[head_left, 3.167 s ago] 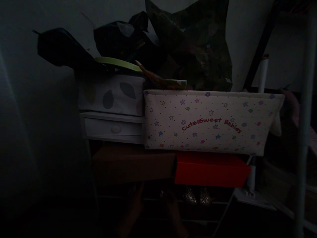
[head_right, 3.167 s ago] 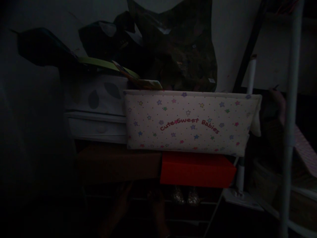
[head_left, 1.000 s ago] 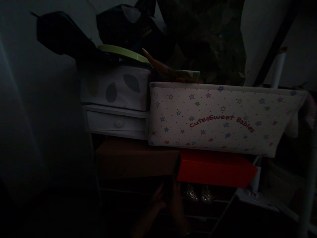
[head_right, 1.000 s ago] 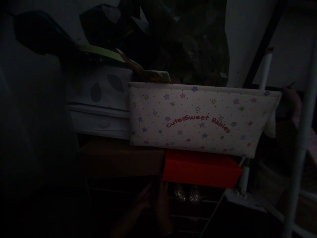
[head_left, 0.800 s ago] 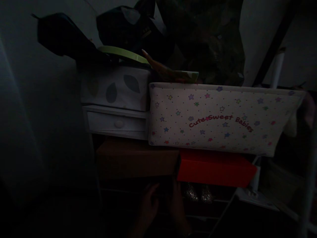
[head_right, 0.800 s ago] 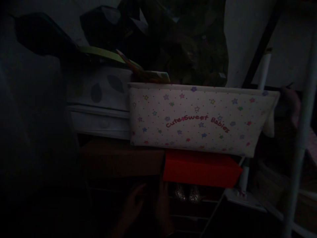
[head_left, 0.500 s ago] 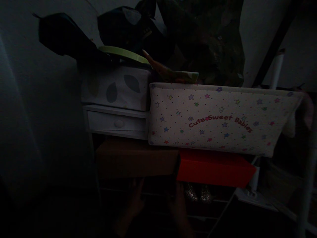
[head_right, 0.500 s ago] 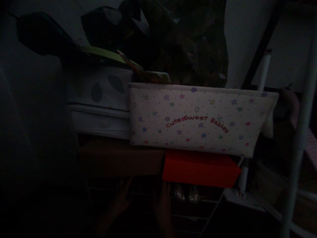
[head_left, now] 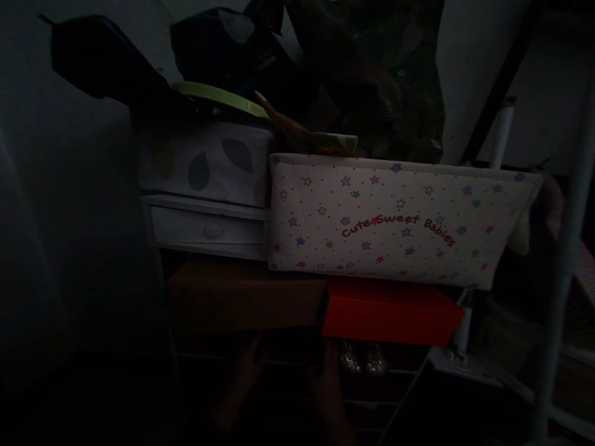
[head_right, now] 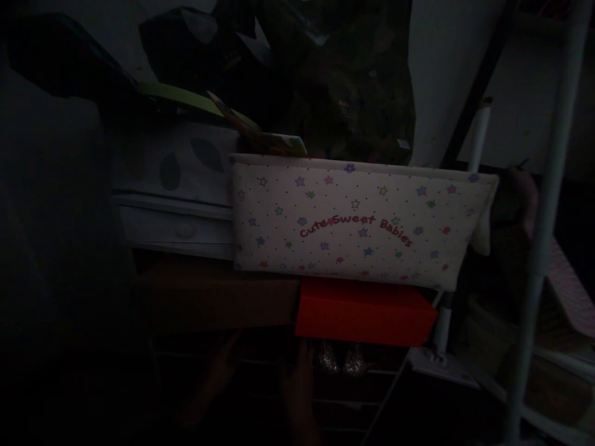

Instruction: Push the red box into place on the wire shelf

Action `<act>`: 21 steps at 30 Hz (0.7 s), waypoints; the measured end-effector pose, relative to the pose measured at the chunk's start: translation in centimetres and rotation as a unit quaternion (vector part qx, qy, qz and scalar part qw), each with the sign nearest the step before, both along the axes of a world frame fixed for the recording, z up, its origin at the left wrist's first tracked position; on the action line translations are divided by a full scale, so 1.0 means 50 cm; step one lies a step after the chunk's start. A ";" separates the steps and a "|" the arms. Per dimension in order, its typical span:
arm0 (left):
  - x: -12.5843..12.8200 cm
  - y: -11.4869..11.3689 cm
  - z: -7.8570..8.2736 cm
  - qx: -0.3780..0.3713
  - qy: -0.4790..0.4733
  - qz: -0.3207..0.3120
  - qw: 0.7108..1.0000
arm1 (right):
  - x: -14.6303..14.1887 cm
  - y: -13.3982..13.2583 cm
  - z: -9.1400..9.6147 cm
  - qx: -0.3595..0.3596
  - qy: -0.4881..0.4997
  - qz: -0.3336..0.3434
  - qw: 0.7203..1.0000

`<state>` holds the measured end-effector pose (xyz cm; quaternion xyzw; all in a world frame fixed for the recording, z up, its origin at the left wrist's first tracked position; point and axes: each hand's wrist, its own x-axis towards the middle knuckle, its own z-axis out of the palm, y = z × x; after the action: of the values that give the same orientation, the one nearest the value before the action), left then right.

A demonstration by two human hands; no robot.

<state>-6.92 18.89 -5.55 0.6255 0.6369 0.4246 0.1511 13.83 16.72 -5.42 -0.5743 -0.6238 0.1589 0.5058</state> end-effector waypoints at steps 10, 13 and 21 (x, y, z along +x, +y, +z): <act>0.005 -0.001 0.045 0.034 -0.211 0.087 0.973 | 0.010 -0.003 0.014 -0.021 -0.004 -0.005 1.000; 0.023 -0.007 0.054 0.038 -0.253 0.090 0.962 | 0.005 -0.006 0.016 -0.021 0.003 -0.006 1.000; 0.058 -0.015 0.053 0.023 -0.318 0.120 0.940 | -0.010 -0.008 0.000 0.000 0.009 0.003 1.000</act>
<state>-4.01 18.13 -2.90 0.3800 0.6163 0.6309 0.2788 13.34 16.31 -5.39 -0.5707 -0.6212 0.1655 0.5109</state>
